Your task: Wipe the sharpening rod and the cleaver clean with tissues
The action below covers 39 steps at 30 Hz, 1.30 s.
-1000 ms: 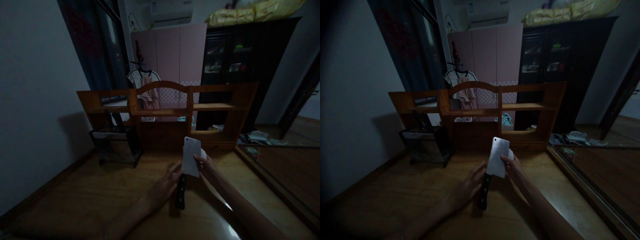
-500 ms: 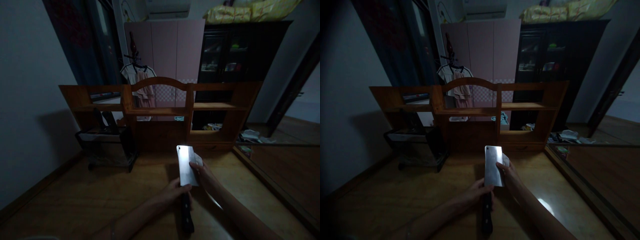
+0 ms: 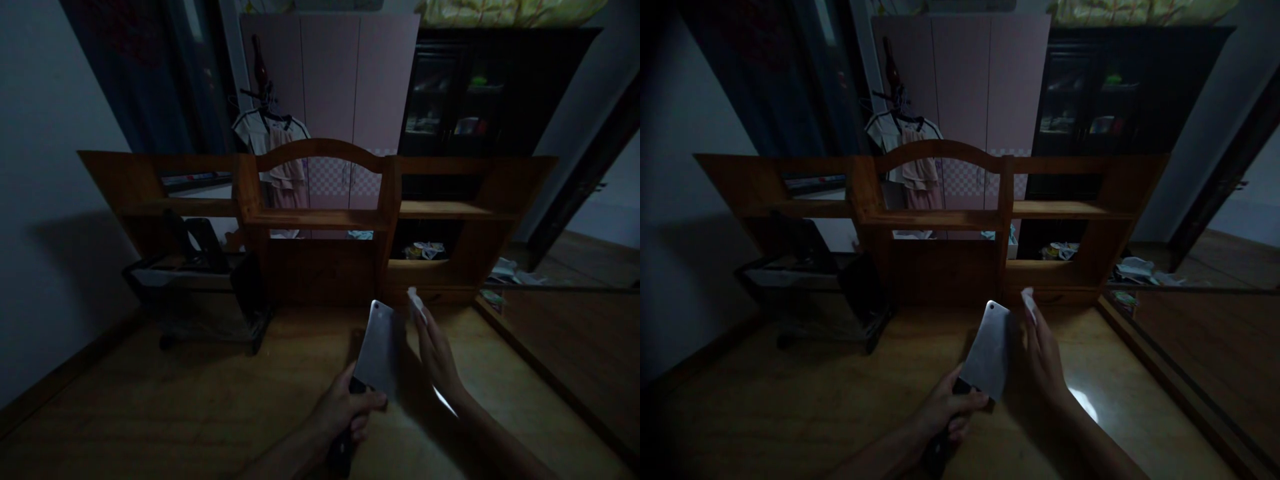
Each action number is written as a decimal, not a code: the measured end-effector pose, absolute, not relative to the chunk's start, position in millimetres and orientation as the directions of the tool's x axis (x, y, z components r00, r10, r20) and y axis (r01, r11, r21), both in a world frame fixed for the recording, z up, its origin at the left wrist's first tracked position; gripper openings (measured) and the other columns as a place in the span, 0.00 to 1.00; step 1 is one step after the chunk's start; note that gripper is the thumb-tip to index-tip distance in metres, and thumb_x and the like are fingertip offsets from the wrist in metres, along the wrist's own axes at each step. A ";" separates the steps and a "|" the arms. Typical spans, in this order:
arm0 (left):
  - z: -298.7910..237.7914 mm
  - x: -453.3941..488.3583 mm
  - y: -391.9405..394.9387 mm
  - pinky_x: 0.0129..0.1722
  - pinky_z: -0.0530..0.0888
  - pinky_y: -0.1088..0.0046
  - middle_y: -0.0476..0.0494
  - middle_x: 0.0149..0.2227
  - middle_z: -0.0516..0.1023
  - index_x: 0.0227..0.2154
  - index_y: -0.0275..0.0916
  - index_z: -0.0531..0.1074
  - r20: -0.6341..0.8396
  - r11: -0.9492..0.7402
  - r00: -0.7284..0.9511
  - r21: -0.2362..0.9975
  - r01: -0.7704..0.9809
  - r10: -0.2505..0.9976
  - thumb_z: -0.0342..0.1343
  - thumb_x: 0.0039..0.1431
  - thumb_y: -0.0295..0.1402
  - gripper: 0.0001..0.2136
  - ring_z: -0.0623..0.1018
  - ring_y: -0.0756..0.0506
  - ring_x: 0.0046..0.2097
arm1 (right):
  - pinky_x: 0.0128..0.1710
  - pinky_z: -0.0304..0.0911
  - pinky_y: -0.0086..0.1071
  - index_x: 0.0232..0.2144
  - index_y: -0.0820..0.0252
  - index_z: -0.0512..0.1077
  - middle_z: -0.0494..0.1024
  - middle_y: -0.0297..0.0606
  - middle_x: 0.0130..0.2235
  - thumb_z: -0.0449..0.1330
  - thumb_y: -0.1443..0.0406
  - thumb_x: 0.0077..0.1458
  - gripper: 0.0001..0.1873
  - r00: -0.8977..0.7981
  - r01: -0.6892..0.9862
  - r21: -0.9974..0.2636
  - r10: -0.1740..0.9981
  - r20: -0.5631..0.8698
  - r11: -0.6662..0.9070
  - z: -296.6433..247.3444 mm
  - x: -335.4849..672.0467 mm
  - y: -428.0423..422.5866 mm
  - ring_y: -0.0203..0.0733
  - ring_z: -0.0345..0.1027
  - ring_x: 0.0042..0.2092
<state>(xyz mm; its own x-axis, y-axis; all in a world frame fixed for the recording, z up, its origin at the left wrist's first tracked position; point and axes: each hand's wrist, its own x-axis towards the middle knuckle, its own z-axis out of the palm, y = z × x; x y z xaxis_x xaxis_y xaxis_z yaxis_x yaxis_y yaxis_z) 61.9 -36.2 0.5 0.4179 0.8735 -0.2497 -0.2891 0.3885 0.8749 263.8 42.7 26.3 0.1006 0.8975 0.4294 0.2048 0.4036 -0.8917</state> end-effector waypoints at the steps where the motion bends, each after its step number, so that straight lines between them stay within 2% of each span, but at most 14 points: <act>1: 1.3 62.4 -36.9 0.12 0.56 0.81 0.57 0.26 0.67 0.43 0.40 0.64 -0.238 0.379 0.424 0.881 -0.285 0.874 0.67 0.46 0.36 0.23 0.57 0.59 0.15 | 0.68 0.35 0.44 0.63 0.46 0.58 0.55 0.29 0.67 0.49 0.56 0.65 0.25 0.013 0.282 -0.839 0.872 0.489 0.466 29.2 260.6 41.1 0.45 0.43 0.68; 3: 3.4 62.8 -37.3 0.12 0.57 0.81 0.57 0.25 0.67 0.44 0.41 0.64 -0.229 0.373 0.434 0.884 -0.282 0.871 0.68 0.45 0.35 0.25 0.57 0.59 0.14 | 0.68 0.31 0.49 0.64 0.45 0.56 0.51 0.30 0.68 0.47 0.58 0.67 0.25 -0.198 0.420 -0.706 0.817 0.542 0.570 29.7 253.7 38.7 0.46 0.38 0.69; 5: 6.7 62.2 -36.6 0.12 0.57 0.80 0.59 0.23 0.65 0.43 0.41 0.63 -0.229 0.376 0.438 0.881 -0.286 0.869 0.69 0.44 0.35 0.25 0.57 0.59 0.14 | 0.67 0.30 0.53 0.65 0.45 0.55 0.48 0.31 0.69 0.46 0.59 0.67 0.25 -0.375 0.510 -0.584 0.774 0.510 0.632 25.8 247.8 36.8 0.48 0.36 0.70; 7: 10.6 61.0 -34.7 0.13 0.57 0.80 0.61 0.21 0.63 0.42 0.40 0.63 -0.239 0.390 0.438 0.872 -0.296 0.867 0.70 0.42 0.35 0.25 0.56 0.59 0.14 | 0.67 0.33 0.54 0.66 0.46 0.52 0.46 0.33 0.69 0.45 0.61 0.67 0.26 -0.499 0.542 -0.505 0.741 0.450 0.672 21.9 243.4 34.1 0.48 0.35 0.70; 11: 13.9 58.3 -29.9 0.13 0.55 0.81 0.62 0.21 0.63 0.41 0.41 0.62 -0.258 0.414 0.414 0.841 -0.348 0.873 0.71 0.41 0.37 0.27 0.55 0.59 0.14 | 0.67 0.38 0.52 0.67 0.46 0.49 0.46 0.32 0.69 0.46 0.61 0.67 0.28 -0.677 0.467 -0.448 0.635 0.373 0.762 26.4 236.9 22.2 0.48 0.36 0.70; 15: 7.9 57.9 -27.2 0.14 0.55 0.81 0.61 0.18 0.62 0.36 0.39 0.63 -0.296 0.434 0.391 0.838 -0.331 0.871 0.70 0.42 0.38 0.23 0.54 0.59 0.14 | 0.67 0.38 0.50 0.66 0.46 0.49 0.46 0.32 0.69 0.47 0.61 0.66 0.28 -0.795 0.371 -0.468 0.535 0.287 0.802 42.9 233.7 8.3 0.49 0.39 0.69; 18: 4.5 58.3 -26.9 0.13 0.55 0.81 0.60 0.16 0.60 0.35 0.37 0.65 -0.265 0.413 0.407 0.848 -0.333 0.874 0.69 0.45 0.38 0.20 0.54 0.59 0.14 | 0.67 0.39 0.49 0.66 0.46 0.49 0.46 0.32 0.69 0.48 0.60 0.66 0.29 -0.811 0.384 -0.452 0.528 0.250 0.805 49.9 237.1 7.8 0.49 0.40 0.69; 21: 7.7 57.6 -27.9 0.13 0.54 0.81 0.61 0.19 0.62 0.38 0.39 0.65 -0.243 0.404 0.418 0.843 -0.356 0.875 0.68 0.45 0.37 0.21 0.53 0.59 0.14 | 0.67 0.38 0.50 0.67 0.46 0.46 0.44 0.32 0.69 0.50 0.58 0.65 0.31 -0.772 0.457 -0.403 0.578 0.263 0.793 45.6 247.5 19.5 0.50 0.38 0.69; 24: 15.7 56.2 -29.8 0.13 0.54 0.81 0.60 0.22 0.63 0.41 0.40 0.65 -0.274 0.431 0.433 0.843 -0.323 0.859 0.69 0.44 0.35 0.23 0.54 0.59 0.15 | 0.67 0.38 0.51 0.67 0.44 0.45 0.43 0.32 0.70 0.49 0.57 0.65 0.31 -0.688 0.541 -0.397 0.662 0.299 0.741 34.7 262.5 37.2 0.50 0.37 0.69; 30: 22.7 55.9 -33.2 0.13 0.55 0.81 0.61 0.21 0.62 0.45 0.41 0.63 -0.289 0.441 0.462 0.858 -0.264 0.838 0.68 0.44 0.30 0.26 0.54 0.59 0.15 | 0.66 0.37 0.55 0.67 0.41 0.45 0.39 0.30 0.70 0.47 0.57 0.67 0.29 -0.480 0.698 -0.388 0.796 0.369 0.601 20.3 281.8 58.5 0.51 0.33 0.70; 35: 19.9 56.9 -36.3 0.12 0.56 0.81 0.62 0.20 0.61 0.45 0.40 0.62 -0.263 0.411 0.453 0.872 -0.266 0.852 0.67 0.45 0.30 0.25 0.54 0.58 0.13 | 0.67 0.33 0.54 0.67 0.43 0.46 0.39 0.32 0.70 0.49 0.57 0.66 0.30 -0.448 0.712 -0.352 0.779 0.439 0.608 23.9 277.0 56.7 0.51 0.33 0.70; 39: 18.3 57.9 -37.5 0.12 0.57 0.80 0.62 0.18 0.61 0.46 0.40 0.62 -0.242 0.393 0.466 0.881 -0.261 0.851 0.65 0.47 0.30 0.24 0.55 0.58 0.13 | 0.67 0.36 0.52 0.67 0.45 0.46 0.36 0.32 0.70 0.50 0.57 0.65 0.31 -0.504 0.668 -0.343 0.741 0.444 0.660 31.8 267.5 46.7 0.52 0.31 0.70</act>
